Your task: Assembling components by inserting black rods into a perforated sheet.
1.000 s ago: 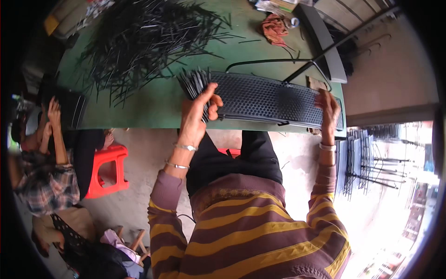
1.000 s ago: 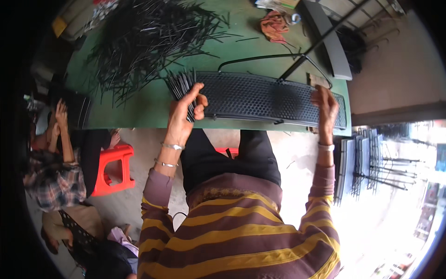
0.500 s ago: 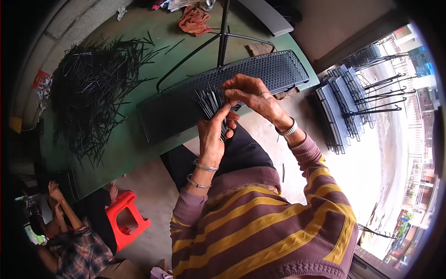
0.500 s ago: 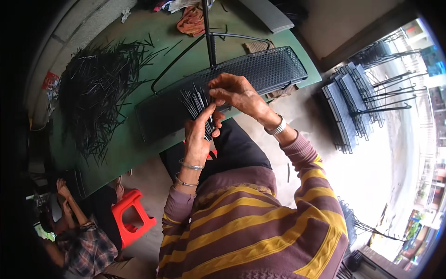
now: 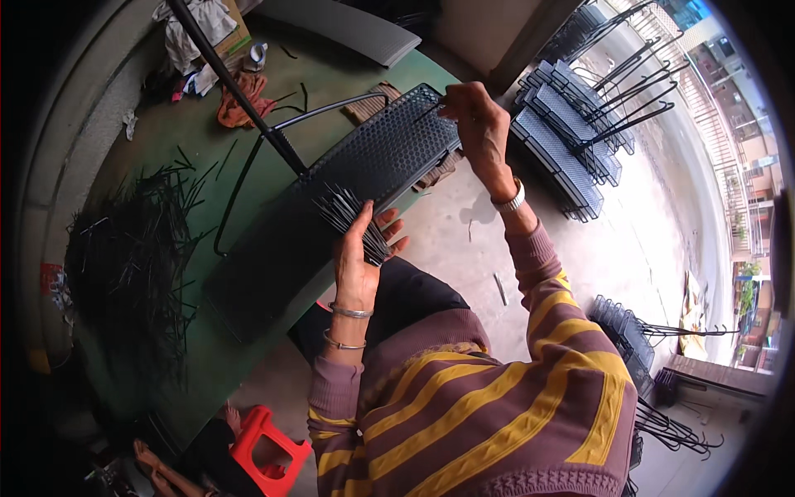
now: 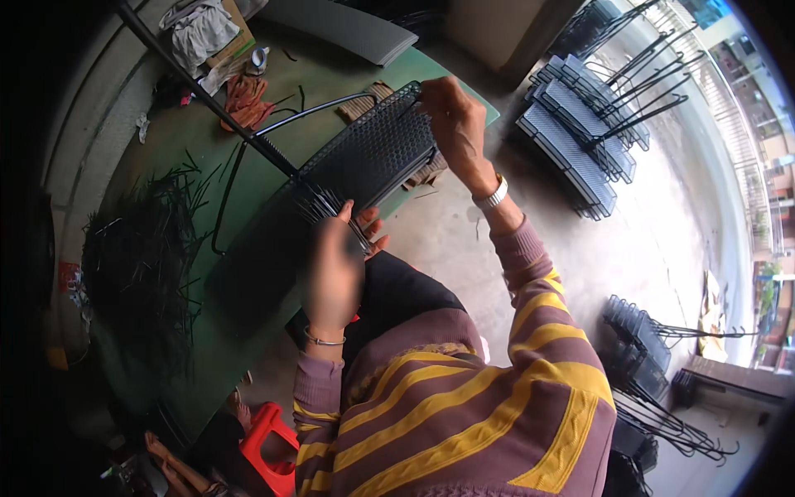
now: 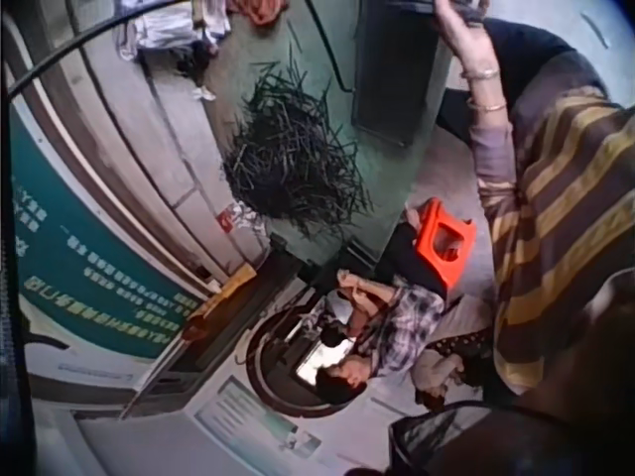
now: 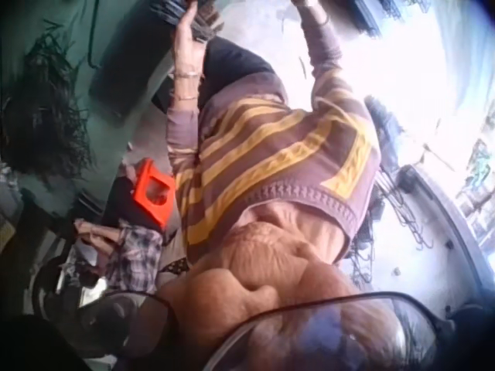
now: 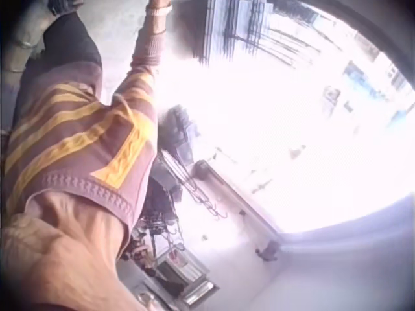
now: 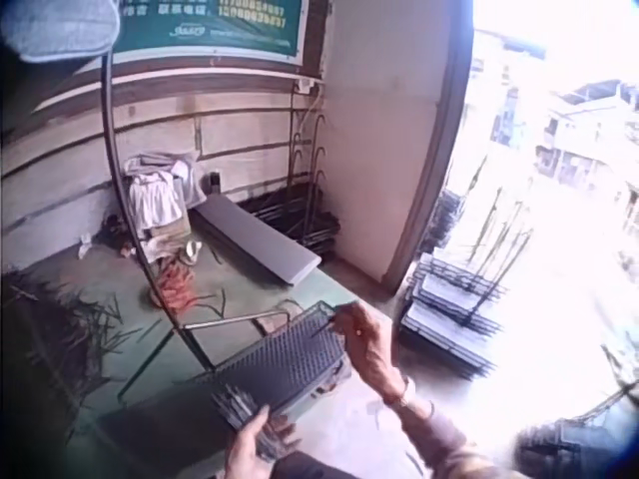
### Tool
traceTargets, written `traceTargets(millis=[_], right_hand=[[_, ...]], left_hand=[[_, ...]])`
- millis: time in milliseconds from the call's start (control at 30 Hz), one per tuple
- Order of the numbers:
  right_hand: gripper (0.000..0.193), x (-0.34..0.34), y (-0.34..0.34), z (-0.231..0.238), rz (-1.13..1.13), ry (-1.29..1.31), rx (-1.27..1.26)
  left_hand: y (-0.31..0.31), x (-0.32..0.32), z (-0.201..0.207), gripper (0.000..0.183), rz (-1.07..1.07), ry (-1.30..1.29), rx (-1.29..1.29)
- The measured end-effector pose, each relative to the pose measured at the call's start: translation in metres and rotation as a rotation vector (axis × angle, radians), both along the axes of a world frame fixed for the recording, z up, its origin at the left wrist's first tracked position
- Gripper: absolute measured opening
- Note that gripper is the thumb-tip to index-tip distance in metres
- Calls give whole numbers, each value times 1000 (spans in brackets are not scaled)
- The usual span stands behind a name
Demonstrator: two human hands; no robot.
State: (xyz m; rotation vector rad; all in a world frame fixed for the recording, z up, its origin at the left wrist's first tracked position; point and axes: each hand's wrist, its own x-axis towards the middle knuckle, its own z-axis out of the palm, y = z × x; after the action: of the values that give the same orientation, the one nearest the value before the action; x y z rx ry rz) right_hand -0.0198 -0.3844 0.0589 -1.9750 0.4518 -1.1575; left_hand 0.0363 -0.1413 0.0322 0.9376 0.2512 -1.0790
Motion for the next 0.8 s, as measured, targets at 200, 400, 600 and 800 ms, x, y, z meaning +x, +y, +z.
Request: traceTargets(millis=[200,400,600,800], right_hand=[[12,20,-67,-17,-97,-22,-69],[8,44,-86,-39,-67,-38,-28],[7,49,-97,-47,-38,42,-117],[6,62,-102,-58,-45,150,-337]], left_hand=[[-30,-11,-6,21,-86,71,-51],[-44,-8,-6,16,-162,61,-97],[-58,-10,-11,26,-198,-13,-55],[-73,-10,-2,31,-177,-82,21]])
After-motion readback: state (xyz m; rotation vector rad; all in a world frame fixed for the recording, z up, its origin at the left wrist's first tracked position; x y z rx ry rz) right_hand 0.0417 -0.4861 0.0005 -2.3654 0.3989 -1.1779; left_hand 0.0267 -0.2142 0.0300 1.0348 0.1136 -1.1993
